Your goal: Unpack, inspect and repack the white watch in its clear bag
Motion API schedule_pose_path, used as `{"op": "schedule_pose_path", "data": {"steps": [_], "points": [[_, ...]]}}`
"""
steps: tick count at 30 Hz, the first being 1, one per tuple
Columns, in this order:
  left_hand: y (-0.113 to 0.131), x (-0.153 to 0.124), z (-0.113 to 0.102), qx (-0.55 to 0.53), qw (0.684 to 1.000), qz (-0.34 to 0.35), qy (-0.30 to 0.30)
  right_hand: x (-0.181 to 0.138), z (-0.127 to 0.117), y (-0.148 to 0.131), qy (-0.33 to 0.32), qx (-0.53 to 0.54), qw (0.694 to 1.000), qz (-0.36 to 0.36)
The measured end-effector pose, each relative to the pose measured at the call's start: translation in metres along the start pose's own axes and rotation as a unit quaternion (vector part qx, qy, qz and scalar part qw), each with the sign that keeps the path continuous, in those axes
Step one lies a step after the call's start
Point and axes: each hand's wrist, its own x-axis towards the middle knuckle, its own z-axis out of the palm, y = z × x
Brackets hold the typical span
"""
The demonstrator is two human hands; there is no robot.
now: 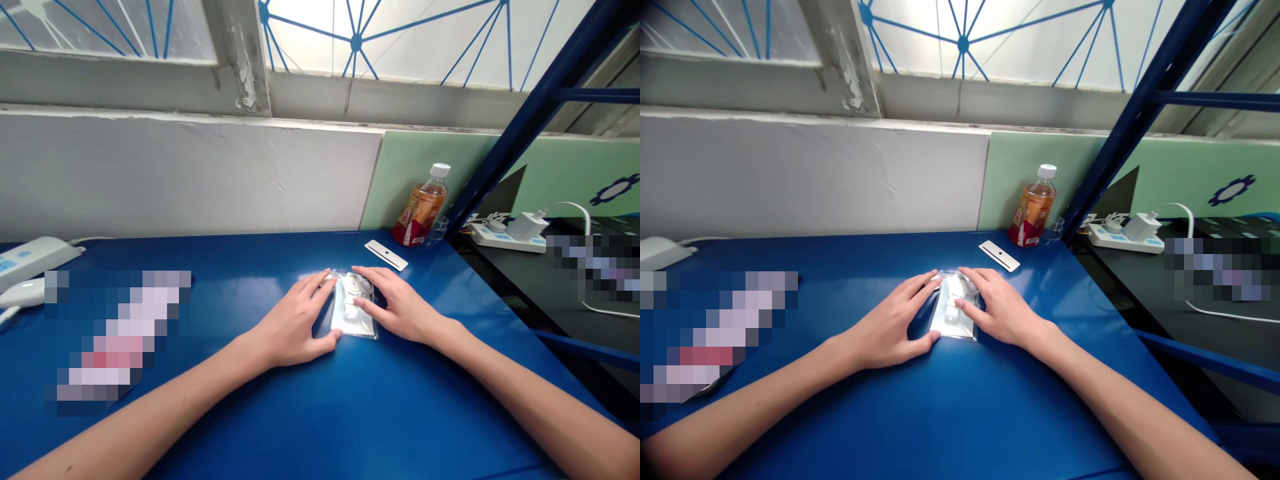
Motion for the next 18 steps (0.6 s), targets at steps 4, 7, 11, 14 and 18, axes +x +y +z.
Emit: {"op": "schedule_pose_path", "data": {"steps": [4,7,11,14,18], "points": [[-0.0015,0.0001,0.0014,0.003,1.000,0.010,0.014,0.0025,-0.0031,0.0008,0.033,-0.028,0.998,0.049],[-0.0020,0.0011,0.0016,0.014,1.000,0.005,0.017,0.0036,-0.0059,-0.0011,0.036,-0.028,0.994,0.102],[-0.0018,0.0023,0.0006,0.020,1.000,-0.004,0.011,0.0033,-0.0065,-0.0055,0.012,0.002,0.992,0.128],[-0.0022,0.0024,0.0000,0.011,1.000,-0.004,0.015,0.0027,-0.0054,-0.0057,0.010,0.004,0.994,0.112],[-0.0036,0.0020,0.0002,0.008,1.000,-0.004,0.018,0.0029,-0.0058,-0.0030,0.052,-0.035,0.997,0.053]]}}
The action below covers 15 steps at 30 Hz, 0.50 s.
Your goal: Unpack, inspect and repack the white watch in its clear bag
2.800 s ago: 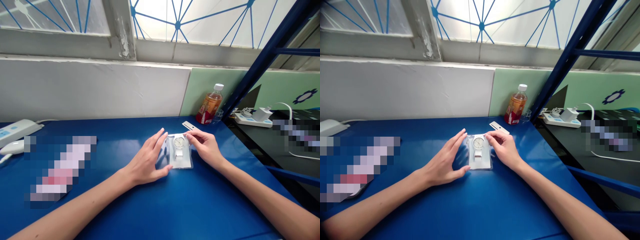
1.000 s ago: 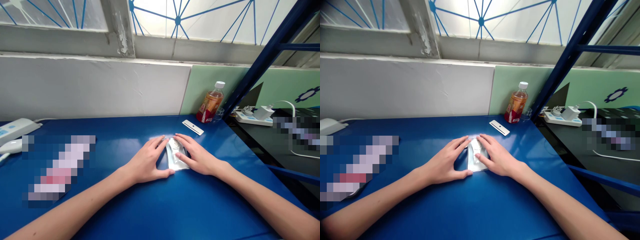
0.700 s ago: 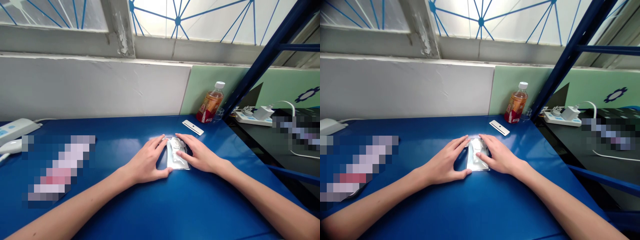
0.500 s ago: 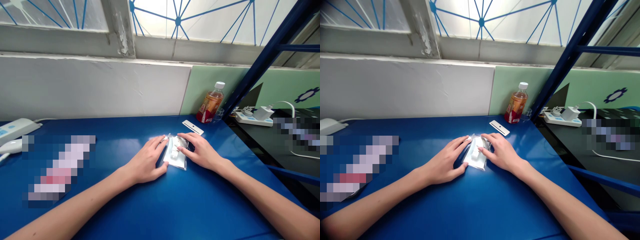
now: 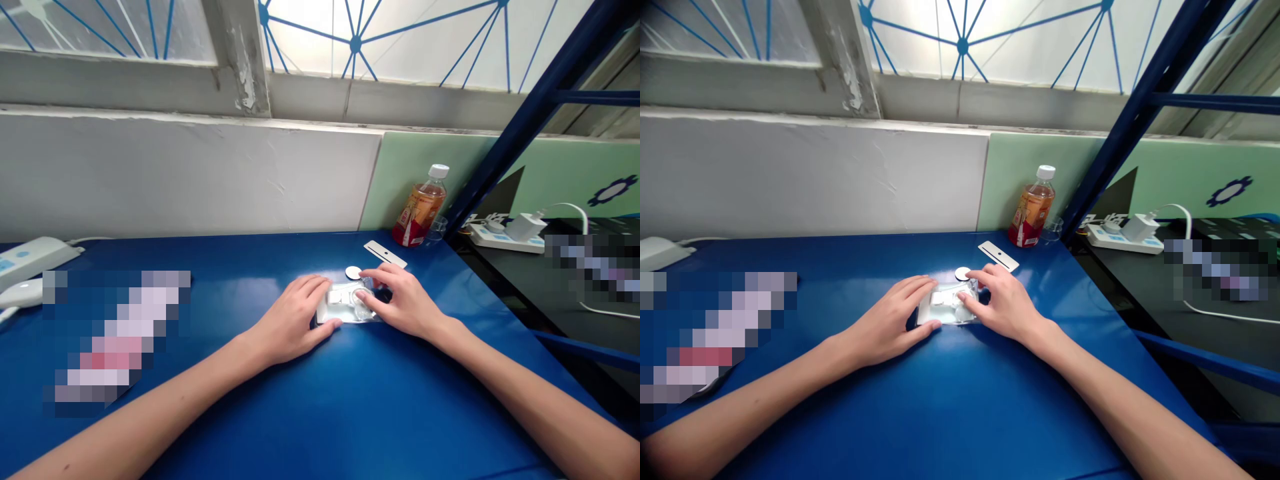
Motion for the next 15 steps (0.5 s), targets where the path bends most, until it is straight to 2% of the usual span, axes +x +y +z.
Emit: {"op": "schedule_pose_path", "data": {"steps": [2,5,9,15], "points": [[0.000,0.000,0.001,0.004,1.000,0.000,0.002,0.000,0.000,0.001,0.013,0.004,0.999,-0.046],[0.000,0.000,0.001,0.016,1.000,-0.001,0.003,0.000,0.001,0.002,-0.021,0.030,0.995,-0.090],[-0.003,0.002,-0.002,0.026,1.000,-0.009,0.003,-0.002,0.004,0.007,-0.063,0.046,0.992,-0.098],[-0.015,0.008,-0.012,0.012,0.999,0.028,-0.029,-0.001,0.001,0.010,-0.096,0.054,0.990,-0.091]]}}
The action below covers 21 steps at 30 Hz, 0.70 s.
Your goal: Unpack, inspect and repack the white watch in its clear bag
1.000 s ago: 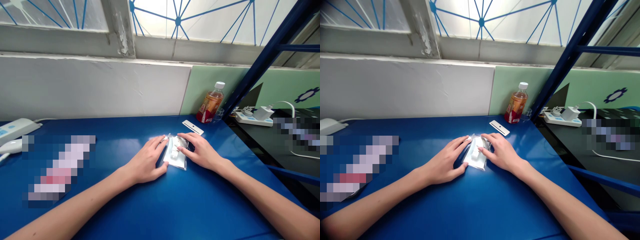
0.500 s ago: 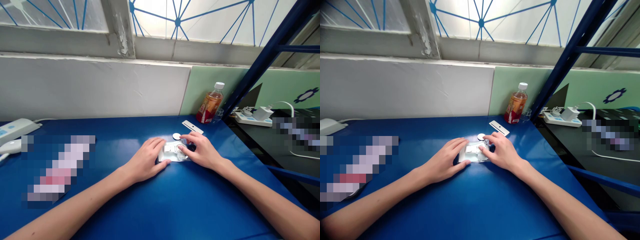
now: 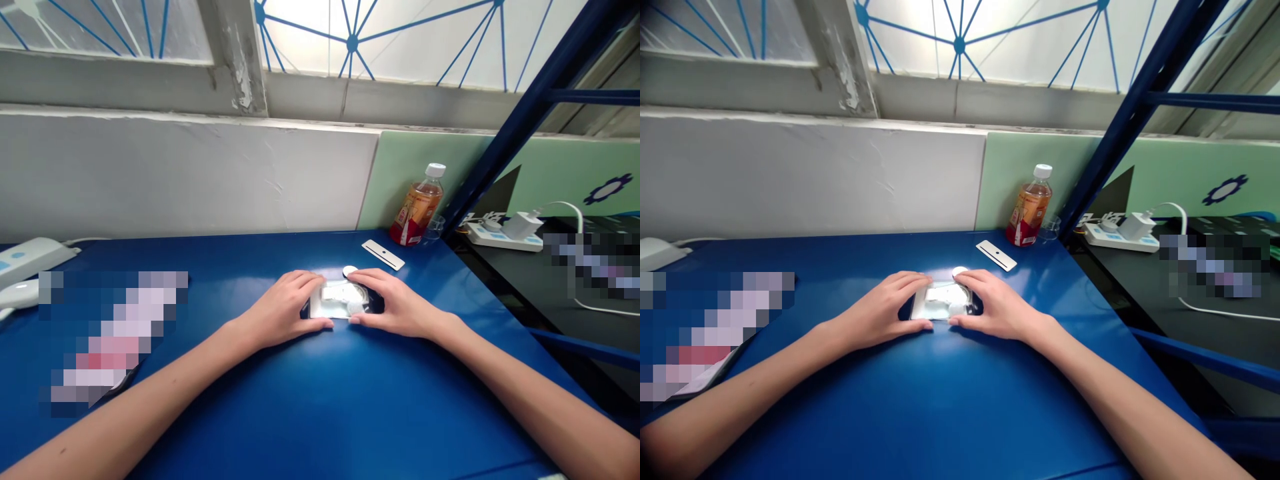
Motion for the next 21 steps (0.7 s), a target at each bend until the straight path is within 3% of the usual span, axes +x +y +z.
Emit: {"op": "schedule_pose_path", "data": {"steps": [7,16,21], "points": [[-0.0020,0.0008,-0.0001,-0.011,1.000,-0.009,0.018,0.0014,-0.0087,0.0038,-0.028,0.034,0.999,0.007],[-0.0001,-0.0022,0.0044,-0.001,0.999,-0.012,0.049,0.0001,-0.0101,0.0055,-0.029,-0.010,1.000,0.008],[-0.0004,-0.0035,0.0048,-0.010,0.999,0.003,0.053,0.0010,-0.0082,0.0047,-0.010,-0.029,0.999,-0.030]]}}
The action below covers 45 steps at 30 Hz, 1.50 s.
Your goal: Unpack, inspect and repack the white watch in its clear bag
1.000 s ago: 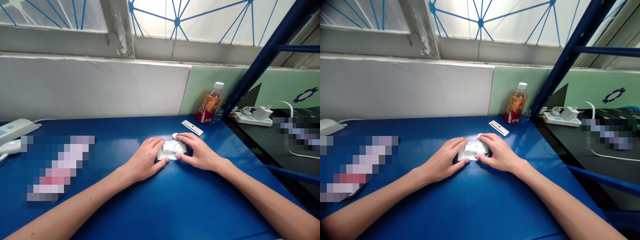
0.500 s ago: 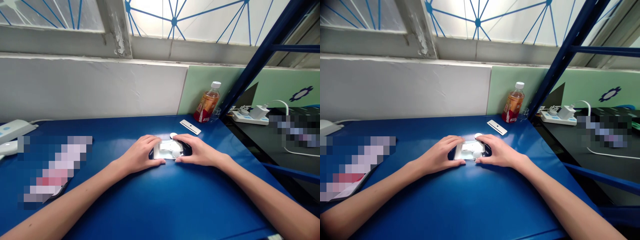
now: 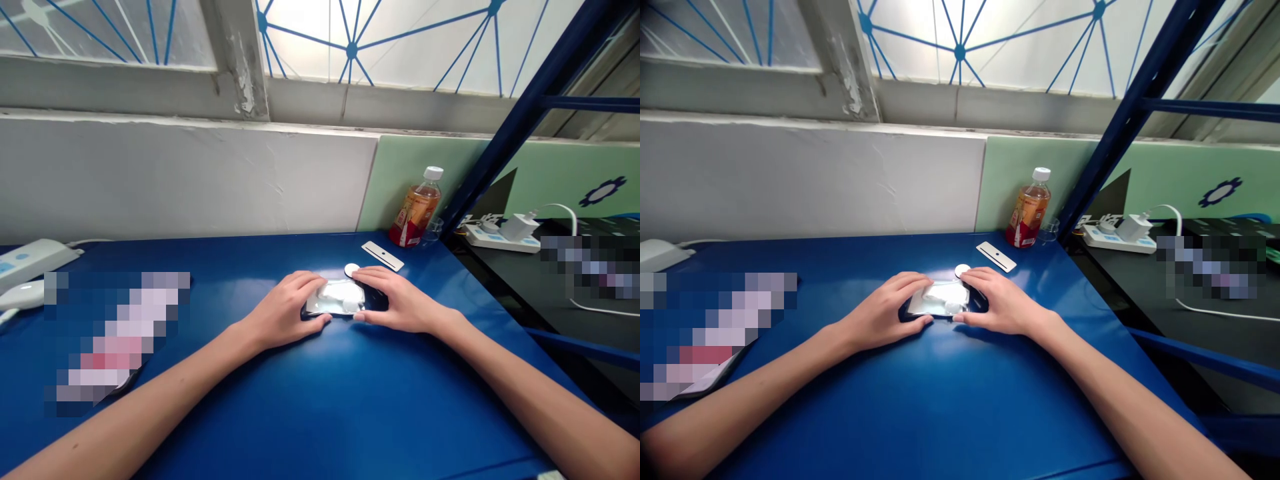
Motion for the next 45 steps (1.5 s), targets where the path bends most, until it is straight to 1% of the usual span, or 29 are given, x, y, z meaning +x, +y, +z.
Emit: {"op": "schedule_pose_path", "data": {"steps": [6,9,11,13,15,17,19,21,24,27,30,32,36,40,45], "points": [[0.000,0.000,0.000,0.033,0.999,0.012,0.007,0.000,0.000,0.000,0.030,-0.007,0.999,-0.043],[0.001,0.000,0.000,0.038,0.999,0.014,0.020,0.001,0.000,-0.002,0.046,0.021,0.996,-0.077],[0.001,-0.001,0.001,0.034,0.999,0.013,0.039,0.001,0.000,-0.004,0.076,0.055,0.992,-0.080],[0.001,-0.001,0.002,0.026,0.998,0.008,0.059,0.002,0.000,-0.007,0.120,0.095,0.987,-0.051],[0.000,-0.002,0.004,0.015,0.997,0.000,0.076,0.002,0.000,-0.009,0.158,0.134,0.978,0.006],[0.000,-0.002,0.005,0.008,0.996,-0.009,0.093,0.003,0.001,-0.010,0.175,0.173,0.967,0.065],[0.000,-0.002,0.005,0.012,0.994,-0.009,0.112,0.004,0.003,-0.010,0.165,0.214,0.957,0.106],[0.001,-0.002,0.004,0.021,0.993,0.002,0.118,0.005,0.006,-0.008,0.139,0.236,0.953,0.130],[0.001,-0.001,0.003,0.021,0.996,0.018,0.086,0.006,0.009,-0.006,0.107,0.202,0.963,0.142],[-0.001,-0.001,0.003,-0.003,0.999,0.006,0.051,0.004,0.011,-0.006,0.087,0.117,0.983,0.111],[-0.002,-0.001,0.003,-0.013,0.999,-0.012,0.040,0.002,0.013,-0.007,0.061,0.035,0.995,0.066],[-0.002,-0.001,0.004,-0.011,0.999,-0.017,0.039,0.001,0.014,-0.007,0.042,-0.008,0.998,0.050],[-0.001,0.000,0.003,-0.006,0.999,-0.020,0.034,0.000,0.015,-0.005,0.006,-0.081,0.996,0.044],[0.001,0.001,0.003,-0.010,0.999,-0.024,0.025,-0.001,0.014,-0.003,-0.015,-0.106,0.994,0.022],[0.003,0.002,0.002,-0.021,0.999,-0.033,0.006,-0.003,0.015,0.000,-0.027,-0.076,0.996,0.031]]}}
